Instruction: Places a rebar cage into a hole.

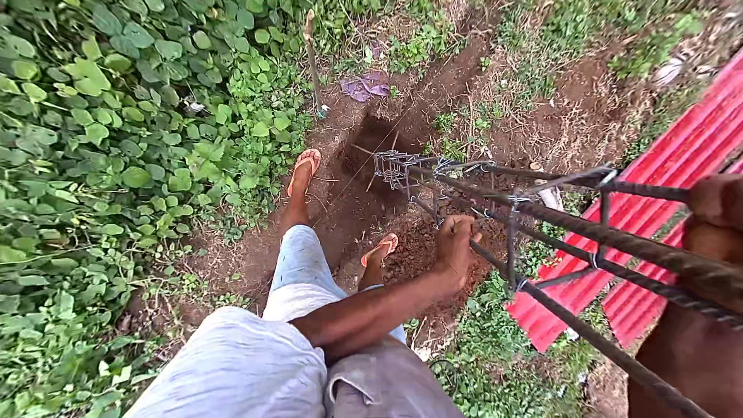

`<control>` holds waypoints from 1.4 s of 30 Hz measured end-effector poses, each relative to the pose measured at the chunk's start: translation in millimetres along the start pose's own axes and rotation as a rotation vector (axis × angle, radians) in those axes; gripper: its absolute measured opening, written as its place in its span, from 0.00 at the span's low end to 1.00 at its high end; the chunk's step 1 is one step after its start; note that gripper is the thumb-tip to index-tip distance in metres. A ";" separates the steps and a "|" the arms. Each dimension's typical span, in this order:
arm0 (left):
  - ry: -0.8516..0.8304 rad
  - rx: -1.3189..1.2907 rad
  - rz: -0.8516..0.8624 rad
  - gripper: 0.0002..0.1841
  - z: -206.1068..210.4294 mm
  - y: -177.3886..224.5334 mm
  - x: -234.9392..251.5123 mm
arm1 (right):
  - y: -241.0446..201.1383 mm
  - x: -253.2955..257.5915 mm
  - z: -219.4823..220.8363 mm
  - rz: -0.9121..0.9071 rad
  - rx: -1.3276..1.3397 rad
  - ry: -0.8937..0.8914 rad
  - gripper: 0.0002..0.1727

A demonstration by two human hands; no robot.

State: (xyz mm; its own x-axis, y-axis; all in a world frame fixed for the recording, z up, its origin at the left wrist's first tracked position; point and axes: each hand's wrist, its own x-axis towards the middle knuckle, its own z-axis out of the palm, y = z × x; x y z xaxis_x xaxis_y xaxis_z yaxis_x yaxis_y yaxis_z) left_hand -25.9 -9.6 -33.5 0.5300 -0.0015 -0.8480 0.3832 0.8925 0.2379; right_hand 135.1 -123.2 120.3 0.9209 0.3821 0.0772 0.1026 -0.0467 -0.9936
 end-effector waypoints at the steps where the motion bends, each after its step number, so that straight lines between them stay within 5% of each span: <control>1: -0.002 -0.032 -0.019 0.17 -1.5 -0.2 3.0 | 3.5 4.3 4.9 0.001 -0.014 -0.103 0.28; 11: 0.017 -0.146 -0.064 0.18 -37.6 -38.3 53.1 | 60.1 10.7 54.1 -0.049 -0.138 -0.717 0.26; 22: 0.149 -0.286 0.108 0.17 -83.5 -69.7 165.2 | 163.1 31.3 65.8 0.008 -0.301 -0.943 0.27; 31: 0.098 0.074 0.096 0.23 -46.4 -74.2 225.0 | 188.0 81.9 24.9 0.027 -0.509 -0.923 0.23; 37: 0.136 0.281 -0.126 0.26 -64.8 -94.0 208.5 | 220.8 31.5 -20.4 0.324 -0.422 -0.877 0.12; 42: 0.157 0.283 -0.108 0.26 -101.4 -98.6 201.0 | 233.2 -11.6 -87.0 0.474 -0.206 -0.720 0.17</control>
State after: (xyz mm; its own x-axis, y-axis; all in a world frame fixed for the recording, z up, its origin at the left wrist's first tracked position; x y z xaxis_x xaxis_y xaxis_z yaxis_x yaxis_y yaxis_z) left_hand -33.9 -52.2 -275.4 0.3599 -0.0003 -0.9330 0.6374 0.7303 0.2456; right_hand 181.1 -218.9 -105.2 0.4308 0.7650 -0.4787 -0.1001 -0.4866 -0.8679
